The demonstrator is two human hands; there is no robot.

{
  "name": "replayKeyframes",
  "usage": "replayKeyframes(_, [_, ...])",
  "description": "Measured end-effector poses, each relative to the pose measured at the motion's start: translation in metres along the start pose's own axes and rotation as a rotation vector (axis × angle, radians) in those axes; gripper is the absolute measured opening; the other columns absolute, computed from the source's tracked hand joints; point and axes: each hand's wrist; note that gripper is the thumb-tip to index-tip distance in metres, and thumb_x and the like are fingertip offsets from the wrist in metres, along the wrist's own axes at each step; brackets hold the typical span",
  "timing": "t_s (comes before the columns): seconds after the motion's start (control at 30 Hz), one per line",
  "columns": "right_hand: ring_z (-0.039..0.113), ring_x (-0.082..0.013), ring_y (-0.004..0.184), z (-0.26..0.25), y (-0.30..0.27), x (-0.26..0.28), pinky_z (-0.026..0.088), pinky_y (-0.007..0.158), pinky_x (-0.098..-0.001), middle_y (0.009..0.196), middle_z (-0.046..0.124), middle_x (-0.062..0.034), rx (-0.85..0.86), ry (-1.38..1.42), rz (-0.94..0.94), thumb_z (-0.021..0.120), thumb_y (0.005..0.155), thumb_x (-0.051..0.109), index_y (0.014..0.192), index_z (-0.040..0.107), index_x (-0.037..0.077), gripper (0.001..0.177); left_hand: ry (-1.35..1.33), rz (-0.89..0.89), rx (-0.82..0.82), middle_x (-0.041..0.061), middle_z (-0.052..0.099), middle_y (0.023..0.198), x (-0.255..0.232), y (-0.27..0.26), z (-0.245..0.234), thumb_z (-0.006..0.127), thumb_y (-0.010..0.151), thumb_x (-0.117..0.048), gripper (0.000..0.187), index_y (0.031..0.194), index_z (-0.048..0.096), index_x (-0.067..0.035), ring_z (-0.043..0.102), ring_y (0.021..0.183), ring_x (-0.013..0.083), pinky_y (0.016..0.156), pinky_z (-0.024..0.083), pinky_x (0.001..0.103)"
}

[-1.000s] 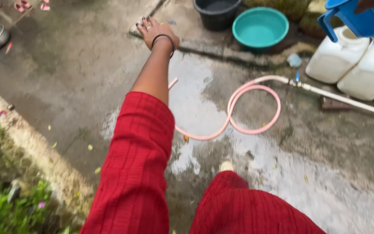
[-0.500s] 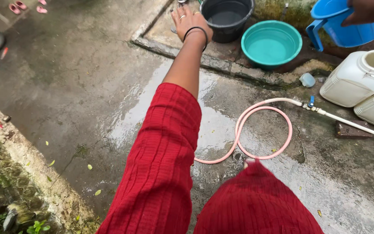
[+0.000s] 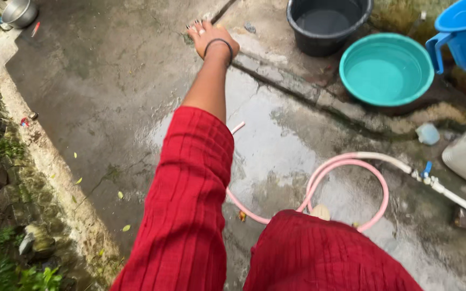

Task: The person fills a small blue mug with water from a basin and pours it onto several plants and bushes in an outdoor garden area.

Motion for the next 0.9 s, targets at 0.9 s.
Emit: replayKeyframes(0.9, [0.078, -0.0302, 0.104, -0.061, 0.093, -0.054, 0.062, 0.088, -0.0483, 0.11, 0.082, -0.0093, 0.325, -0.027, 0.58, 0.069, 0.085, 0.071, 0.108, 0.086, 0.027, 0.053, -0.009, 0.429, -0.24, 0.014, 0.005, 0.171, -0.309, 0.261, -0.014, 0.066, 0.083, -0.024, 0.086, 0.161, 0.029, -0.017, -0.004, 0.158, 0.0365, 0.124, -0.004, 0.057])
Point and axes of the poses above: each hand's wrist, its own y-axis towards the middle knuckle, its own z-axis out of the palm, x = y × z
